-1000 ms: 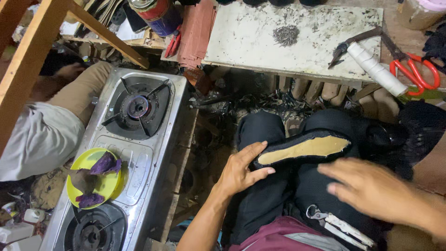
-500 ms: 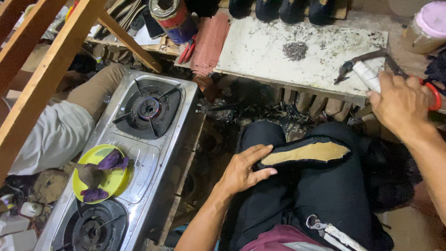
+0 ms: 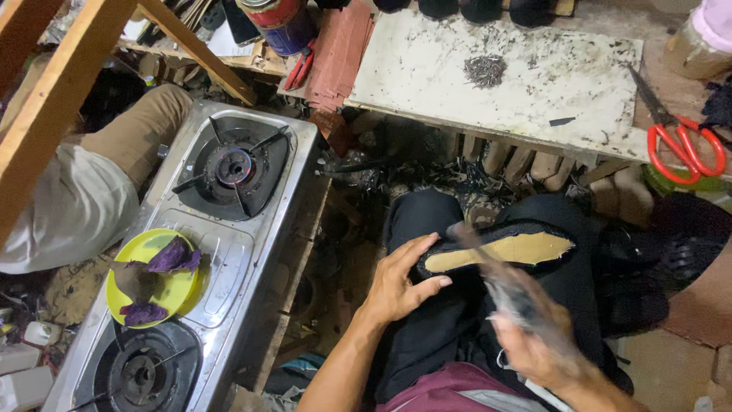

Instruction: The person sits on the floor and holds a black fabric shoe upper over a gas stove burner, then stretches and presses it over a wooden shoe last on their lap. They use pliers to grip and pull the upper's edge, reheating the material over the flame and repositioning it repeatedly, then adjust the gathered toe fabric by hand.

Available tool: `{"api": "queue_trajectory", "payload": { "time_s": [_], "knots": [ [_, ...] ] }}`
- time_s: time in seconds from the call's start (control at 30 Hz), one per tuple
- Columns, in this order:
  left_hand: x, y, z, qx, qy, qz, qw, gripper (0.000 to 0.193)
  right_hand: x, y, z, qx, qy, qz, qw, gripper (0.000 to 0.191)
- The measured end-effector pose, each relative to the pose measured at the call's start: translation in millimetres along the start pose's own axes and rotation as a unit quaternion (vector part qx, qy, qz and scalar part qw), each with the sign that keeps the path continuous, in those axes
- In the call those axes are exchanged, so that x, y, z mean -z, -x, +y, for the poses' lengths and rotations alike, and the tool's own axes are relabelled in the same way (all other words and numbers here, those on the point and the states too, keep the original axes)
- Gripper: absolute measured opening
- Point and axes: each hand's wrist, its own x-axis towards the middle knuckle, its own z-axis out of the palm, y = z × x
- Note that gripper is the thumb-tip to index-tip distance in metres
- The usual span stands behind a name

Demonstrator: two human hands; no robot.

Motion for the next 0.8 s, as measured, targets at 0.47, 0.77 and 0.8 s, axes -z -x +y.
{"api": "queue_trajectory", "payload": {
  "time_s": [0.47, 0.77, 0.8],
  "knots": [
    [-1, 9, -3, 0.052, 0.000, 0.016, 0.999, 0.080, 4, -3, -11, -0.234, 0.210, -0.208, 0.926, 0.059],
    [0, 11, -1, 0.063, 0.012, 0.027, 0.998, 0.079, -12, 0, -13, 0.001, 0.132, -0.132, 0.982, 0.037],
    [1, 10, 0, 0.073, 0.008, 0.026, 0.997, 0.079, -14, 0, -4, -0.038, 0.134, -0.132, 0.981, 0.039]
  ]
}}
